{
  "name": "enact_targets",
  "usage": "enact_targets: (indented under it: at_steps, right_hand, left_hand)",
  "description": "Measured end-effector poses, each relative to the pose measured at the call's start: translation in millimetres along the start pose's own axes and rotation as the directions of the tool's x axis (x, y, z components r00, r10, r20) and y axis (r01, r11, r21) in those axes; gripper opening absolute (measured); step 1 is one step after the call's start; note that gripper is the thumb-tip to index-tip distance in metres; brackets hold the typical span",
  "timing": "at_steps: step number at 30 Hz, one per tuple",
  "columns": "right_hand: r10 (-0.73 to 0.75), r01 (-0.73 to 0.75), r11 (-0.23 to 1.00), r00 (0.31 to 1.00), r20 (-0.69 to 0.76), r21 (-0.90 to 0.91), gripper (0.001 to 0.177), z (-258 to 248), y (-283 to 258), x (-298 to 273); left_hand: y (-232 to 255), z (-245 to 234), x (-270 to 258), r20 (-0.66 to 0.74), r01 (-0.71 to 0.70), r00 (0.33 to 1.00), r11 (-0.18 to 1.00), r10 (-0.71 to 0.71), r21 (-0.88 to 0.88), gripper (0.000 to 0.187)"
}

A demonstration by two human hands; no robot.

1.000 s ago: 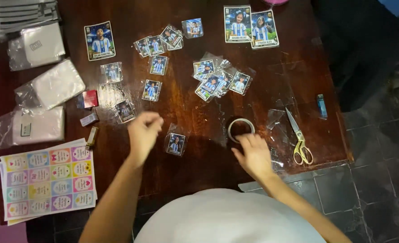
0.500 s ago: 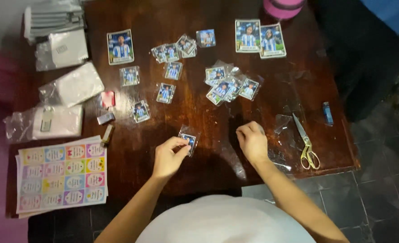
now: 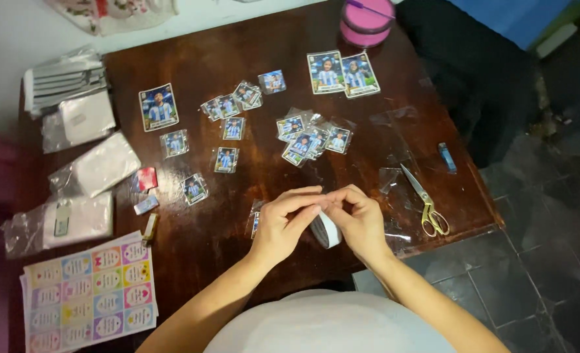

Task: The person is taping individual trading cards to small sheets of white paper.

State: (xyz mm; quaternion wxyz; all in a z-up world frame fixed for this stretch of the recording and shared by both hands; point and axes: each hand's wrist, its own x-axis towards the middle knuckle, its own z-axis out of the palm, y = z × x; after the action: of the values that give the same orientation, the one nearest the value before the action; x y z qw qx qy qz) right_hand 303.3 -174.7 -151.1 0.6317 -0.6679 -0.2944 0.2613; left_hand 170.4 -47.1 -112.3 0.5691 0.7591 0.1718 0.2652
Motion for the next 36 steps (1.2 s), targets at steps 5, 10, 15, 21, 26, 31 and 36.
enact_targets:
  at_steps: [5, 10, 15, 21, 26, 31, 36]
  right_hand:
    - [-0.013, 0.012, 0.997, 1.0, 0.011, 0.072, 0.019, 7, -14, -7]
    - [0.059, -0.082, 0.945, 0.995, 0.081, 0.318, 0.079, 16, -30, -13]
    - [-0.052, 0.052, 0.998, 0.999, 0.011, 0.03, 0.071, 22, -16, -15]
    - [0.029, -0.028, 0.999, 0.999, -0.013, 0.033, 0.057, 19, 13, -21]
    - [-0.126, 0.052, 0.866, 0.985, -0.118, -0.498, 0.04, -62, 42, -27]
    - [-0.092, -0.177, 0.267, 0.974, -0.208, -0.947, 0.026, -181, 129, -38]
    - [0.057, -0.277, 0.105, 0.96, -0.272, -0.955, 0.028, -210, 152, -24]
  left_hand:
    - [-5, 4, 3, -0.04, -0.01, 0.999, 1.0, 0.01, -0.024, 0.022]
    - [-1, -2, 6, -0.079, -0.028, 0.997, 0.998, 0.024, -0.048, 0.022]
    - [4, -1, 0, -0.071, -0.058, 0.996, 0.998, 0.057, -0.012, 0.02]
    - [7, -2, -1, 0.023, -0.136, 0.99, 0.99, 0.136, -0.031, 0.018]
    - [25, -21, 9, 0.071, -0.094, 0.992, 0.992, 0.1, -0.09, 0.023]
    - [32, -46, 19, 0.03, -0.144, 0.989, 0.989, 0.142, 0.045, 0.028]
    - [27, -56, 31, 0.061, -0.034, 0.997, 0.989, 0.044, -0.147, 0.032]
